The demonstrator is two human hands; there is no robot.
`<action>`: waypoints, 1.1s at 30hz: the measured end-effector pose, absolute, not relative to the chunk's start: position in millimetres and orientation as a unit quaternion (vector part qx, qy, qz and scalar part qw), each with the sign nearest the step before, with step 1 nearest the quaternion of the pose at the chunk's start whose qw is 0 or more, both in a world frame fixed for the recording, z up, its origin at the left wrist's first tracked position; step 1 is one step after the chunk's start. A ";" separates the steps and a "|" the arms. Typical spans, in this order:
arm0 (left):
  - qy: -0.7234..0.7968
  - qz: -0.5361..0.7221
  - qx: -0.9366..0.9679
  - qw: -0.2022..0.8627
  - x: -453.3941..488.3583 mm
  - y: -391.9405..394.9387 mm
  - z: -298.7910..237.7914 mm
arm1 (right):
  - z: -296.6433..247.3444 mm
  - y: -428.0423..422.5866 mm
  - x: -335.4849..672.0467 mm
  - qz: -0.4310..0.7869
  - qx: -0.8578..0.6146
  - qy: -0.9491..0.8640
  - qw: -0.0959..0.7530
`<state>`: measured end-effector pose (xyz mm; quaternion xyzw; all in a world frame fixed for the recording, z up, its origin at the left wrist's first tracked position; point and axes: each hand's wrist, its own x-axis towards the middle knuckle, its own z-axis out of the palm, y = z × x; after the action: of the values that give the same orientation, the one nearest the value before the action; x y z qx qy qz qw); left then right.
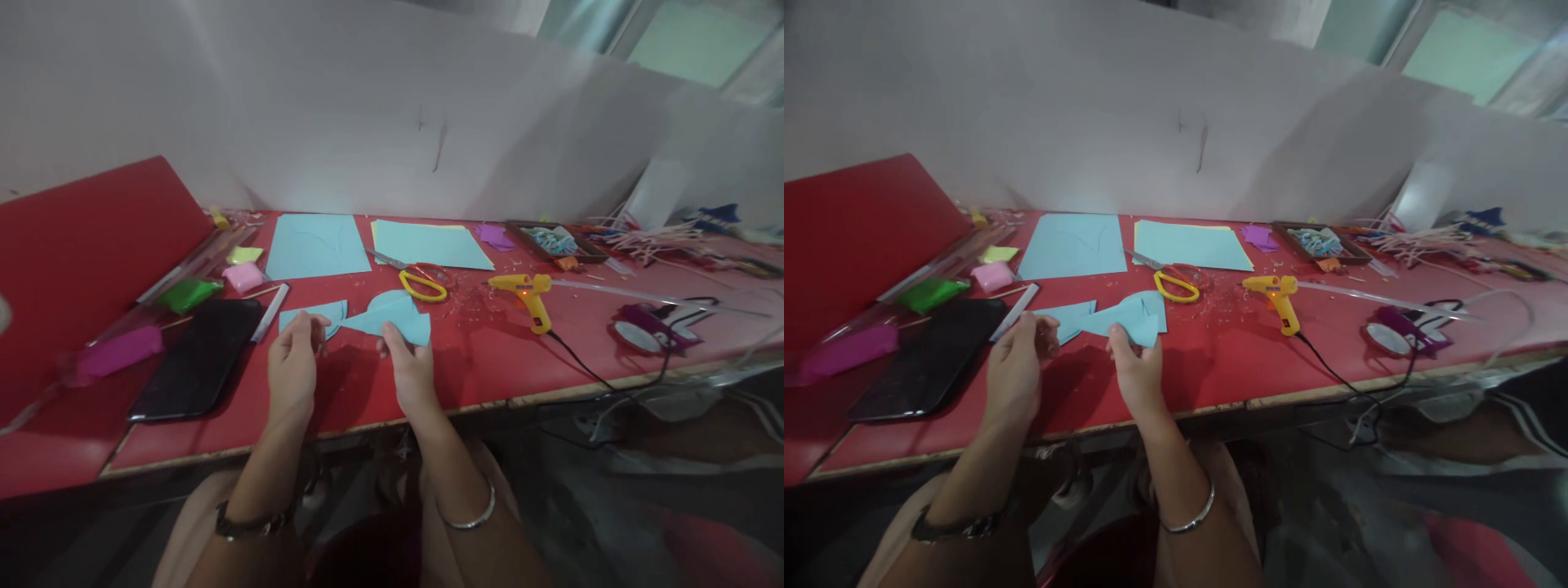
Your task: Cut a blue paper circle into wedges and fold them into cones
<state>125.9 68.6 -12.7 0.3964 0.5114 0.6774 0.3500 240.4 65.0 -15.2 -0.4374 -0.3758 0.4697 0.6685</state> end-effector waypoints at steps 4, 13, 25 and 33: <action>0.521 0.595 0.472 0.390 128.5 64.6 -9.6 | -16.1 64.4 238.9 0.480 -0.436 -0.384 0.658; 0.521 0.568 0.527 0.357 134.2 59.6 -4.7 | -17.5 63.1 237.6 0.480 -0.437 -0.391 0.653; 0.532 0.615 0.486 0.320 131.4 62.0 -9.9 | -17.8 62.4 238.9 0.465 -0.441 -0.422 0.641; 0.520 0.625 0.473 0.339 130.8 63.2 -10.6 | -15.1 60.6 237.6 0.461 -0.443 -0.427 0.640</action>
<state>130.8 63.2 -10.6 0.4735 0.5201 0.6247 0.3392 237.6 60.6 -15.1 -0.4426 -0.4267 0.4614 0.6397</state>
